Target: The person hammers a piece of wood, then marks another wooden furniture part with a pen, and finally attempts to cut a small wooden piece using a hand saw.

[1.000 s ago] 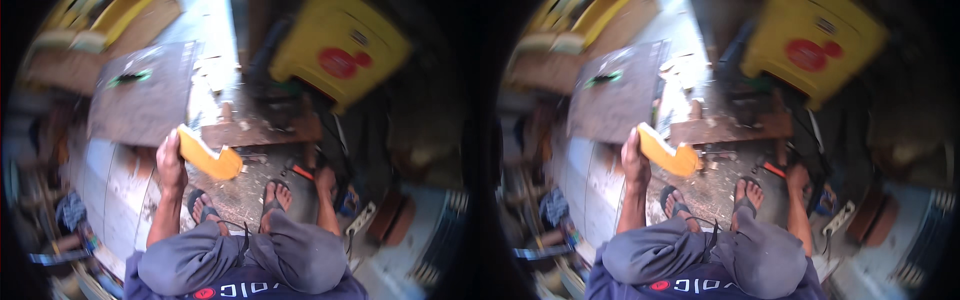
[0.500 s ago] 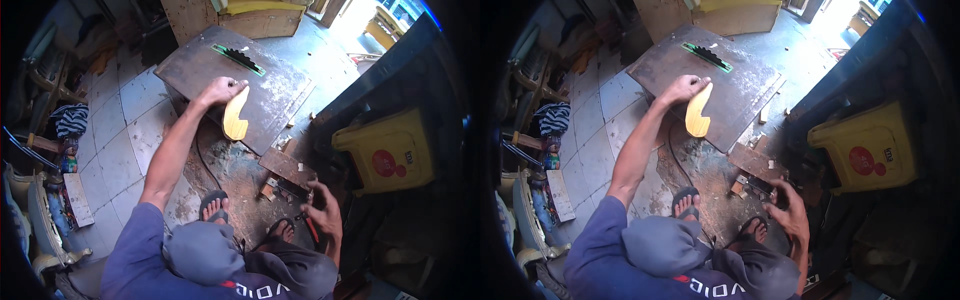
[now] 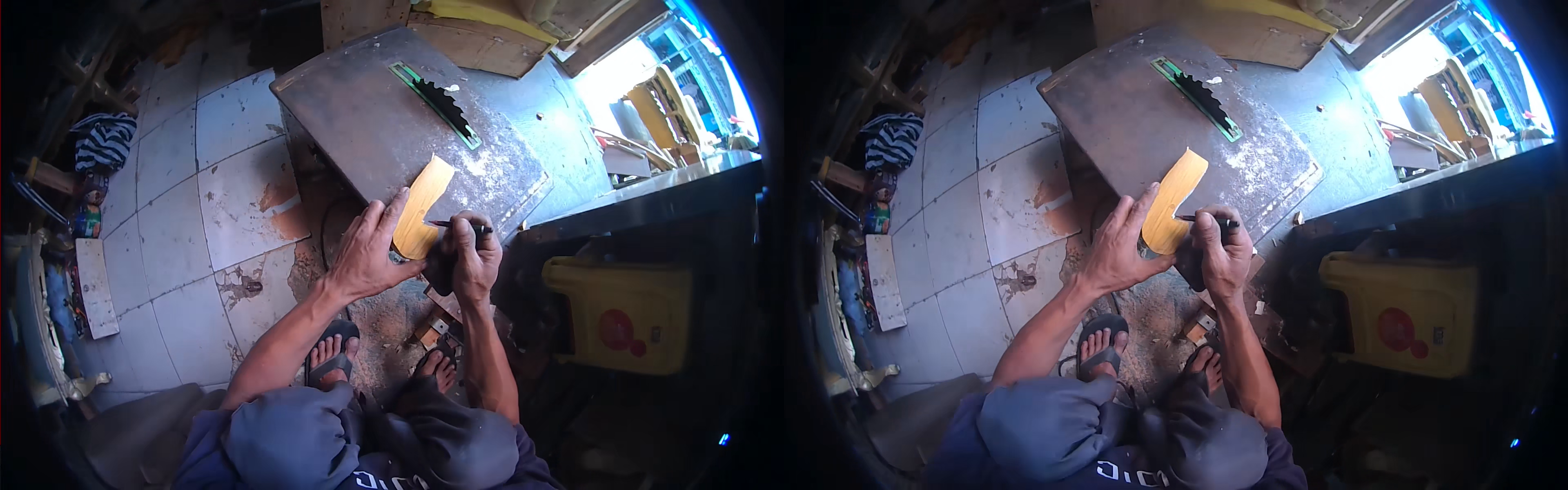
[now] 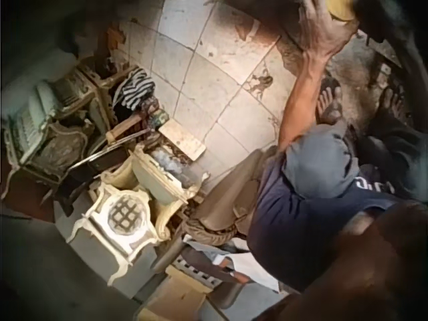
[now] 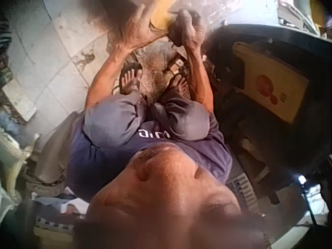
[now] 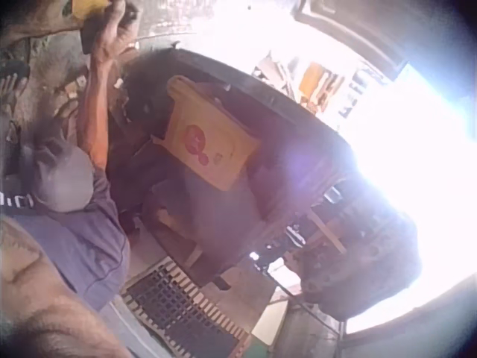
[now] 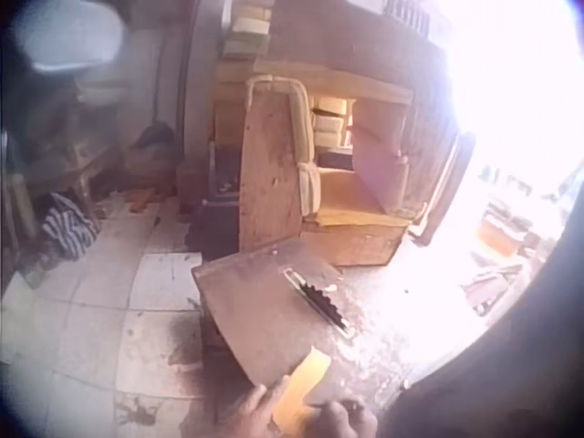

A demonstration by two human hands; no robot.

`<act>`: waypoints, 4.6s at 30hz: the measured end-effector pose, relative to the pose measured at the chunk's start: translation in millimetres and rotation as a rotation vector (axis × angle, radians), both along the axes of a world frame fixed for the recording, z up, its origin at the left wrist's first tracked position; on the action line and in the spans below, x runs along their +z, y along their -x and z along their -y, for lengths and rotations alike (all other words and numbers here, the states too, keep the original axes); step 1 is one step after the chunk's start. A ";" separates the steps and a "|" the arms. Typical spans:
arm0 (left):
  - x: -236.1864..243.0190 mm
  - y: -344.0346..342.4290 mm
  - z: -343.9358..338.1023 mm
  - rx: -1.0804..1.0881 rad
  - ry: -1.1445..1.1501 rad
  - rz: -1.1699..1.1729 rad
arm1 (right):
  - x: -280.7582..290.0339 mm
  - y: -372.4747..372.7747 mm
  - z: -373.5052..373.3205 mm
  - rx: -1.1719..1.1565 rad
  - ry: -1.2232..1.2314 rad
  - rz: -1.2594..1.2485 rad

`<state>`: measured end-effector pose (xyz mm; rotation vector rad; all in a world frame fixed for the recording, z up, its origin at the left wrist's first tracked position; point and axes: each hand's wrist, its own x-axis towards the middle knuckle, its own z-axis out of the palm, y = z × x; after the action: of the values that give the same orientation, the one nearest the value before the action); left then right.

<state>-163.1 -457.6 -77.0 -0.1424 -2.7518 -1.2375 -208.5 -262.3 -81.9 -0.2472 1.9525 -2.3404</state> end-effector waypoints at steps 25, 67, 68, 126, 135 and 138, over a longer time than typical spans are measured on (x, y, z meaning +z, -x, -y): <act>-8.5 0.1 -9.4 0.052 -0.051 -0.056 | 9.8 -2.8 11.5 -0.009 -0.456 -0.088; -10.9 -1.0 -9.0 0.048 -0.090 -0.072 | 17.1 -5.7 16.2 -0.008 -0.535 -0.284; -10.3 0.5 -7.6 0.052 -0.084 -0.091 | 16.7 -5.9 15.6 -0.011 -0.538 -0.261; -12.0 0.9 -8.1 0.048 -0.088 -0.117 | 8.5 -5.1 14.1 -0.013 -0.507 -0.296; -12.4 1.6 -8.3 0.056 -0.078 -0.110 | 11.9 -7.4 14.0 -0.048 -0.519 -0.323; -12.3 0.2 -7.6 0.054 -0.071 -0.116 | 10.9 -6.5 13.8 -0.030 -0.518 -0.344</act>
<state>-163.3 -450.1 -89.3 -0.1276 -2.5927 -1.2693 -202.0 -276.2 -71.0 -0.6084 2.6460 -1.8038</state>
